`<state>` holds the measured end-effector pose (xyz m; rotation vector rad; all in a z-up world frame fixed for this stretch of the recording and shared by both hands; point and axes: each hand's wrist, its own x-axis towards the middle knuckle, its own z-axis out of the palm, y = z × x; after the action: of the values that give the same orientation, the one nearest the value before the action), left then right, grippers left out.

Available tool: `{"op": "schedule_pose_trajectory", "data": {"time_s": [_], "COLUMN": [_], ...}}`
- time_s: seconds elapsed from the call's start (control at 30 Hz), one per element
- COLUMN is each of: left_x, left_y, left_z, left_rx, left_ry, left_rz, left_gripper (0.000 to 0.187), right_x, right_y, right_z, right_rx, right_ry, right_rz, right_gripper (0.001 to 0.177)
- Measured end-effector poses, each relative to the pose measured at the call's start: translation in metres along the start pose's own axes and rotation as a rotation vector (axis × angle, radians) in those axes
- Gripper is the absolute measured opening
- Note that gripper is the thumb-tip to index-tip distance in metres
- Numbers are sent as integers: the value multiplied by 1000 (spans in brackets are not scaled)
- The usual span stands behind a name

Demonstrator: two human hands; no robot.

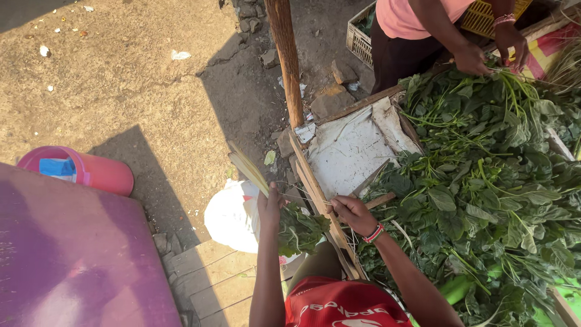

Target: The person gathers small bunches of leafy green vegetables from a wooden stall and secures them together with thin strips.

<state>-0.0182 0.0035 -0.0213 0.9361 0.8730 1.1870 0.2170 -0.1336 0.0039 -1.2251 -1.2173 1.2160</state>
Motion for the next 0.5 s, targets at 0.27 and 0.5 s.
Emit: {"op": "schedule_pose_trajectory", "data": {"time_s": [0.27,0.5], "left_x": [-9,-62], "left_y": [-12,-74], "left_z": [-9,-2], "left_rx": [-55,-55], "left_ry": [44,-159], "left_rz": [-36,-157], "left_gripper": [26,25], "right_x": [72,39], "right_y": [-30,7], "right_z": [-27,39], "right_rx": [-511,-475], "right_ry": [273,360], "right_rz": [-54,-88], "right_gripper": [29,23]}}
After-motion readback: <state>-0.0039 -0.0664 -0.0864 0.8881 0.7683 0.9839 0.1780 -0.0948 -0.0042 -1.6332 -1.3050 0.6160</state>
